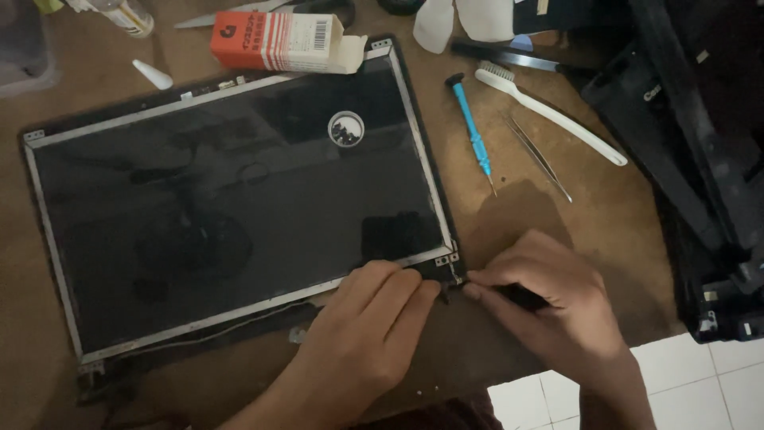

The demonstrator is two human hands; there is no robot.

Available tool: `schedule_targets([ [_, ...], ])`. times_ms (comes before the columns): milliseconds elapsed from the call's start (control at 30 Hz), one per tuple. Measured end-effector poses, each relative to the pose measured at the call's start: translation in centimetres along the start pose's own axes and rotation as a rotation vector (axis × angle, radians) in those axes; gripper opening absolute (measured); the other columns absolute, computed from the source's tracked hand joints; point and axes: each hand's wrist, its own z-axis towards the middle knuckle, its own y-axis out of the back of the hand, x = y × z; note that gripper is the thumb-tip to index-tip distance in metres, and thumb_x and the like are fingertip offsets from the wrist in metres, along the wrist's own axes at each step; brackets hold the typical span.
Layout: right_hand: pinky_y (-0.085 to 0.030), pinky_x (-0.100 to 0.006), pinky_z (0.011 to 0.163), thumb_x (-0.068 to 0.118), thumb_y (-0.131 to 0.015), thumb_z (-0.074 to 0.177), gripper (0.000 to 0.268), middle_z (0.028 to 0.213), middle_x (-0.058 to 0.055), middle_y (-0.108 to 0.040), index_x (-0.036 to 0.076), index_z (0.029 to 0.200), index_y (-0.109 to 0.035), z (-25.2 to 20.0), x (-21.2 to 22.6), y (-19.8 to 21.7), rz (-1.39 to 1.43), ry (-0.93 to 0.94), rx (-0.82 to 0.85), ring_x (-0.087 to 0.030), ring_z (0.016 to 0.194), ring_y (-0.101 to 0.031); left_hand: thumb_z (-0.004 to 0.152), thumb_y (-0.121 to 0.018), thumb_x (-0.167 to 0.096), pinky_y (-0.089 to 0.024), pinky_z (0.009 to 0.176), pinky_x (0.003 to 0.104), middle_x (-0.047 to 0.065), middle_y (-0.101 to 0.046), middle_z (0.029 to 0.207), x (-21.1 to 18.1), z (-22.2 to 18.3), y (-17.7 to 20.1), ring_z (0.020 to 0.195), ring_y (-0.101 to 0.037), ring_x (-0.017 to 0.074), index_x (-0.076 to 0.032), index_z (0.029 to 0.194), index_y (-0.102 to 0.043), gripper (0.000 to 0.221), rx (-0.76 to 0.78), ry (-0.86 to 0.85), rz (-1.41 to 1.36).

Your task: The user is repairing a laptop by applying glue to specific components and using a screwdriver to reassemble parts.

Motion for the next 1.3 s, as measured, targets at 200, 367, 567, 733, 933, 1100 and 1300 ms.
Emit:
schedule_targets([
  [200, -0.051, -0.026, 0.059, 0.003, -0.086, 0.072, 0.018, 0.078, 0.000, -0.074, 0.008, 0.086, -0.076, 0.1, -0.1, 0.1, -0.013, -0.022, 0.039, -0.011, 0.071, -0.066, 0.088, -0.070, 0.000, -0.055, 0.081, 0.033, 0.016, -0.065, 0.103, 0.1, 0.1, -0.1, 0.099, -0.062, 0.0252, 0.011, 0.110, -0.070, 0.024, 0.062, -0.044, 0.013],
  [367, -0.051, -0.027, 0.061, 0.003, -0.086, 0.072, 0.018, 0.079, -0.001, -0.072, 0.007, 0.085, -0.074, 0.1, -0.2, 0.0, 0.000, -0.020, 0.030, -0.013, 0.073, -0.066, 0.083, -0.069, 0.000, -0.056, 0.085, 0.034, 0.018, -0.064, 0.102, 0.3, 0.7, 0.5, 0.098, -0.061, 0.0274, 0.013, 0.107, -0.069, 0.028, 0.034, -0.102, 0.048],
  [567, -0.052, -0.028, 0.064, 0.003, -0.086, 0.072, 0.017, 0.079, 0.000, -0.073, 0.008, 0.083, -0.074, -0.2, -0.8, 0.0, -0.036, -0.025, 0.072, -0.012, 0.073, -0.067, 0.090, -0.069, 0.000, -0.055, 0.084, 0.033, 0.017, -0.064, 0.103, 0.5, -0.4, -0.9, 0.099, -0.061, 0.0256, 0.012, 0.108, -0.068, 0.022, 0.049, -0.085, 0.005],
  [733, -0.052, -0.028, 0.066, 0.001, -0.085, 0.073, 0.017, 0.081, -0.002, -0.072, 0.007, 0.085, -0.075, -0.5, -0.5, -0.4, -0.003, -0.056, 0.037, -0.014, 0.075, -0.067, 0.085, -0.069, -0.001, -0.055, 0.086, 0.034, 0.017, -0.064, 0.104, 0.3, 0.0, 0.2, 0.098, -0.061, 0.0270, 0.011, 0.108, -0.068, 0.026, 0.013, -0.090, 0.037],
  [933, -0.052, -0.027, 0.065, 0.001, -0.085, 0.074, 0.017, 0.081, -0.002, -0.072, 0.006, 0.088, -0.077, -0.9, -0.5, -0.4, 0.010, -0.077, -0.008, -0.013, 0.075, -0.066, 0.083, -0.069, -0.001, -0.053, 0.085, 0.035, 0.017, -0.064, 0.104, 0.2, -0.7, 0.0, 0.097, -0.060, 0.0270, 0.011, 0.108, -0.069, 0.028, 0.010, -0.058, 0.038],
  [1100, -0.051, -0.027, 0.064, 0.001, -0.085, 0.074, 0.016, 0.080, -0.001, -0.073, 0.007, 0.088, -0.078, -0.9, -0.4, -0.5, 0.032, -0.093, 0.002, -0.012, 0.073, -0.065, 0.085, -0.069, -0.001, -0.051, 0.082, 0.034, 0.017, -0.065, 0.105, 0.5, -1.1, 0.2, 0.095, -0.060, 0.0256, 0.009, 0.108, -0.070, 0.025, -0.014, 0.004, 0.002],
  [1300, -0.052, -0.026, 0.069, -0.001, -0.082, 0.075, 0.017, 0.083, -0.001, -0.072, 0.007, 0.089, -0.077, -0.8, -0.2, -0.3, 0.066, -0.076, 0.017, -0.012, 0.078, -0.066, 0.082, -0.068, -0.001, -0.051, 0.084, 0.033, 0.012, -0.064, 0.098, 0.7, -0.7, -0.1, 0.095, -0.059, 0.0246, 0.008, 0.104, -0.070, 0.024, -0.015, -0.044, -0.004],
])
